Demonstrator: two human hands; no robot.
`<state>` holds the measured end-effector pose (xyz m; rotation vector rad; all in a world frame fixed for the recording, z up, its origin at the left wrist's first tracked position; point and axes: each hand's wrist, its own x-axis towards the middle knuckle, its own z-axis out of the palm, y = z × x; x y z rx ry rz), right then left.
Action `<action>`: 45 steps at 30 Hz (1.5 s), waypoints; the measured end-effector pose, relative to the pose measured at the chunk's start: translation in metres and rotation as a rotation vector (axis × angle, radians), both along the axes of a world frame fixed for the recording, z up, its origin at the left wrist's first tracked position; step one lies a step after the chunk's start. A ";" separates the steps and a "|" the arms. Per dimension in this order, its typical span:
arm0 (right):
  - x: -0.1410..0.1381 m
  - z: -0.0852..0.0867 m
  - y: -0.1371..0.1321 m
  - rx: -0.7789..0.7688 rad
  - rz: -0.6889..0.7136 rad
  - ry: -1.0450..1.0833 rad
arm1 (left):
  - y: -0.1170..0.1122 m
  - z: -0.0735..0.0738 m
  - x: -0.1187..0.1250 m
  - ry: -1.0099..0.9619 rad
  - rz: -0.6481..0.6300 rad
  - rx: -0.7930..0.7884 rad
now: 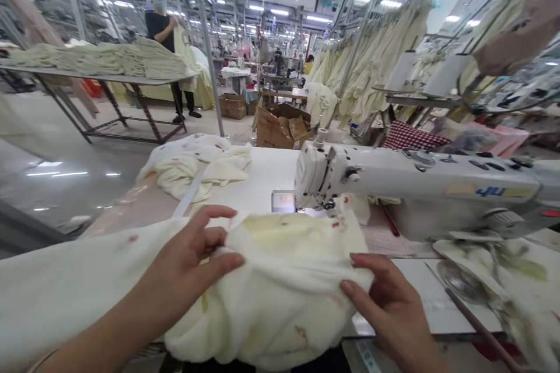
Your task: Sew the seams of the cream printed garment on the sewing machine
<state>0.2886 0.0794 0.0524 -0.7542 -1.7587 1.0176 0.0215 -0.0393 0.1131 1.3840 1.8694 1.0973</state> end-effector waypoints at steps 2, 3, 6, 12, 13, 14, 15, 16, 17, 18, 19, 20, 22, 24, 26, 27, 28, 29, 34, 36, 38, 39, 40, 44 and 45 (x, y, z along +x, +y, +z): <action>0.006 0.007 0.006 0.242 0.015 -0.182 | -0.001 0.003 -0.001 -0.004 -0.037 -0.019; 0.009 0.010 0.010 0.342 0.030 -0.248 | -0.002 0.005 -0.002 0.012 -0.062 -0.030; 0.014 0.017 0.016 0.538 0.031 -0.359 | 0.000 0.010 -0.002 0.175 -0.093 0.012; 0.003 0.038 0.024 0.816 0.055 -0.451 | 0.012 0.001 -0.007 0.411 -0.149 0.109; 0.000 0.045 0.027 0.850 0.064 -0.447 | 0.018 0.000 -0.010 0.284 -0.185 0.116; -0.002 0.053 0.031 0.876 0.086 -0.443 | 0.026 0.000 -0.015 0.131 -0.226 0.119; -0.005 0.062 0.035 0.899 0.118 -0.443 | 0.036 0.004 -0.020 -0.014 -0.252 0.120; -0.006 0.073 0.038 0.925 0.146 -0.447 | 0.049 0.011 -0.026 -0.120 -0.249 0.123; -0.008 0.084 0.042 0.953 0.153 -0.460 | 0.063 0.021 -0.032 -0.172 -0.214 0.129; -0.009 0.095 0.045 0.987 0.136 -0.482 | 0.077 0.032 -0.037 -0.174 -0.158 0.140; -0.010 0.106 0.047 1.020 0.100 -0.514 | 0.091 0.043 -0.041 -0.146 -0.098 0.159; -0.012 0.113 0.047 1.051 0.054 -0.545 | 0.102 0.052 -0.044 -0.113 -0.057 0.178; -0.017 0.118 0.042 1.089 -0.009 -0.596 | 0.113 0.058 -0.046 -0.064 -0.010 0.208; -0.026 0.104 0.028 1.075 0.019 -0.606 | 0.103 0.047 -0.042 -0.054 0.025 0.206; -0.035 0.075 0.007 0.986 0.159 -0.549 | 0.078 0.027 -0.031 -0.064 0.096 0.203; -0.039 0.059 -0.004 0.927 0.256 -0.495 | 0.063 0.019 -0.024 -0.058 0.163 0.222; -0.042 0.044 -0.014 0.891 0.377 -0.419 | 0.051 0.014 -0.017 -0.010 0.243 0.256; -0.043 0.030 -0.023 0.863 0.468 -0.353 | 0.042 0.012 -0.009 0.100 0.312 0.297; -0.028 -0.005 -0.029 0.823 0.508 -0.305 | 0.074 -0.002 0.025 0.964 -0.003 0.106; -0.018 -0.016 -0.018 0.856 0.374 -0.284 | 0.103 -0.026 0.032 0.969 -0.148 0.035; -0.010 -0.027 -0.006 0.879 0.252 -0.306 | 0.126 -0.055 0.035 0.921 -0.191 0.018; -0.007 -0.033 -0.001 0.894 0.225 -0.322 | 0.134 -0.068 0.034 0.903 -0.184 0.011; -0.004 -0.037 0.004 0.911 0.227 -0.343 | 0.139 -0.078 0.033 0.888 -0.160 0.008; 0.004 -0.044 0.015 0.976 0.363 -0.418 | 0.143 -0.090 0.031 0.864 -0.144 0.009; 0.004 -0.044 0.017 0.972 0.387 -0.429 | 0.141 -0.089 0.033 0.866 -0.178 0.006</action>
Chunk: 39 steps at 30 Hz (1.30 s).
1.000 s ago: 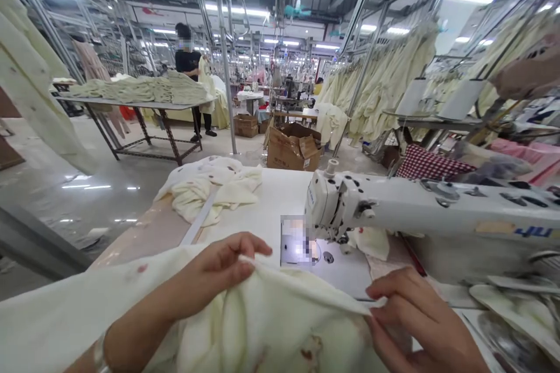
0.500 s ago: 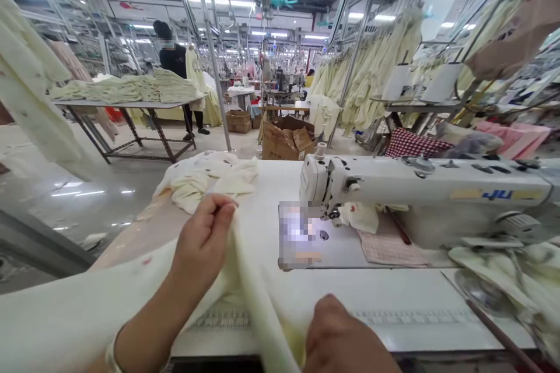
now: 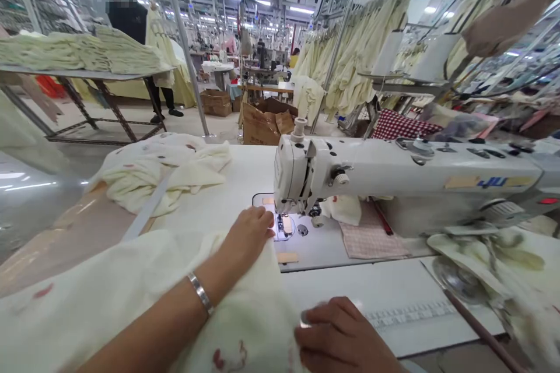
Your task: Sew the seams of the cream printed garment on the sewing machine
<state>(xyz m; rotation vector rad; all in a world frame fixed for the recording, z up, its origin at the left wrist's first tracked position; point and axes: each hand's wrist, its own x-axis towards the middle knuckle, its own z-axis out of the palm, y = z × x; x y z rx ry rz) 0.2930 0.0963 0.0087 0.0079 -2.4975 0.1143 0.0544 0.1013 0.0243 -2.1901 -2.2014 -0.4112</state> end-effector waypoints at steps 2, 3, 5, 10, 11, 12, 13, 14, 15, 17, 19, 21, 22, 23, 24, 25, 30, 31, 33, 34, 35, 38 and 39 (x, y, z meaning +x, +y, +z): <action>0.002 0.002 0.003 -0.024 -0.005 -0.012 | -0.011 0.003 0.006 0.013 -0.056 -0.042; 0.003 0.003 0.004 -0.039 -0.017 -0.008 | -0.019 0.003 0.011 0.027 -0.071 -0.051; 0.005 0.006 0.006 -0.062 -0.037 -0.016 | -0.036 0.001 0.019 0.067 -0.091 -0.027; 0.010 0.014 0.013 -0.092 -0.036 -0.060 | -0.049 -0.010 0.024 0.048 -0.078 -0.002; 0.010 0.015 0.013 -0.099 -0.043 -0.060 | -0.046 -0.011 0.023 0.029 -0.078 -0.016; 0.009 0.015 0.013 -0.105 -0.051 -0.061 | -0.042 -0.011 0.021 0.015 -0.086 -0.023; 0.009 0.014 0.013 -0.113 -0.062 -0.047 | -0.037 -0.011 0.020 0.007 -0.096 -0.027; 0.008 0.012 0.012 -0.123 -0.076 -0.026 | -0.033 -0.011 0.019 0.002 -0.105 -0.028; 0.008 0.010 0.011 -0.132 -0.088 -0.005 | -0.030 -0.011 0.018 0.001 -0.115 -0.023; 0.008 0.006 0.009 -0.150 -0.105 0.028 | -0.027 -0.010 0.017 -0.001 -0.138 -0.008; 0.009 0.002 0.007 -0.172 -0.122 0.034 | -0.028 -0.010 0.017 -0.001 -0.158 0.011; 0.011 -0.001 0.006 -0.185 -0.131 0.015 | -0.028 -0.011 0.016 0.006 -0.172 0.037; 0.011 -0.001 0.006 -0.185 -0.137 0.005 | -0.027 -0.011 0.015 0.011 -0.183 0.056; 0.010 -0.002 0.006 -0.179 -0.142 -0.004 | -0.025 -0.010 0.012 0.016 -0.205 0.079; 0.010 -0.002 0.006 -0.170 -0.144 -0.008 | -0.021 -0.009 0.009 0.022 -0.247 0.106; 0.008 -0.002 0.007 -0.162 -0.147 -0.012 | -0.017 -0.008 0.006 0.032 -0.304 0.131; -0.004 0.002 0.010 -0.191 -0.178 -0.086 | 0.004 0.008 -0.005 0.152 -0.572 0.129; -0.006 0.003 0.010 -0.191 -0.186 -0.100 | 0.001 0.012 -0.001 0.144 -0.555 0.118; -0.008 0.006 0.010 -0.159 -0.188 -0.117 | -0.015 0.018 0.015 0.032 -0.453 0.117; -0.008 0.007 0.010 -0.141 -0.187 -0.121 | -0.027 0.019 0.027 -0.047 -0.384 0.135; -0.007 0.007 0.010 -0.131 -0.185 -0.121 | -0.040 0.019 0.040 -0.116 -0.314 0.158; 0.001 0.008 0.009 -0.140 -0.171 -0.142 | -0.078 0.009 0.073 -0.136 -0.183 0.214; 0.005 0.008 0.008 -0.146 -0.162 -0.177 | -0.087 0.003 0.081 -0.092 -0.173 0.218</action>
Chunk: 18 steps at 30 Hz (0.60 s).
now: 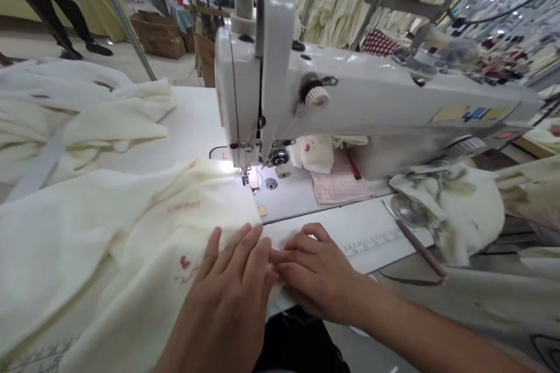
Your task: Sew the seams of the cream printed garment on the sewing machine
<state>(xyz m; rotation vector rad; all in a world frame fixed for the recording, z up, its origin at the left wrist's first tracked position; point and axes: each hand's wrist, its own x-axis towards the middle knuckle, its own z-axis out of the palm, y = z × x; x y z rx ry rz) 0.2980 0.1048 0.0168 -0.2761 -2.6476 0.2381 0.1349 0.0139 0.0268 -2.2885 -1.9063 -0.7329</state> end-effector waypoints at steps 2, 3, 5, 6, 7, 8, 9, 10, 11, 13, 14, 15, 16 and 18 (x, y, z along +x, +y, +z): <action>0.009 0.002 -0.003 -0.002 0.022 -0.085 | -0.012 -0.013 0.008 0.078 0.008 0.000; 0.012 0.004 -0.005 0.008 0.030 -0.114 | -0.015 -0.019 0.008 0.110 0.001 -0.003; 0.018 0.008 -0.009 0.033 0.034 -0.120 | -0.015 -0.027 0.003 0.176 -0.041 -0.011; 0.019 0.009 -0.009 0.046 0.038 -0.105 | -0.013 -0.029 -0.001 0.212 -0.076 -0.011; 0.019 0.010 -0.008 0.058 0.044 -0.091 | -0.010 -0.030 -0.006 0.240 -0.101 -0.007; 0.017 0.009 -0.006 0.068 0.058 -0.085 | -0.006 -0.030 -0.012 0.257 -0.117 0.002; 0.014 0.009 -0.002 0.078 0.076 -0.088 | -0.001 -0.029 -0.019 0.258 -0.122 0.017; 0.009 0.007 0.003 0.089 0.093 -0.096 | 0.004 -0.028 -0.025 0.240 -0.110 0.027; 0.003 0.006 0.009 0.103 0.106 -0.105 | 0.011 -0.026 -0.032 0.215 -0.103 0.033; -0.011 0.002 0.023 0.139 0.119 -0.121 | 0.027 -0.023 -0.046 0.158 -0.116 0.011; -0.018 0.001 0.031 0.162 0.119 -0.122 | 0.036 -0.021 -0.053 0.133 -0.133 -0.018; -0.025 0.000 0.038 0.186 0.112 -0.114 | 0.044 -0.019 -0.060 0.111 -0.147 -0.053; -0.032 -0.001 0.045 0.210 0.102 -0.100 | 0.052 -0.017 -0.066 0.095 -0.165 -0.089; -0.043 -0.001 0.058 0.248 0.066 -0.084 | 0.067 -0.014 -0.076 0.084 -0.193 -0.141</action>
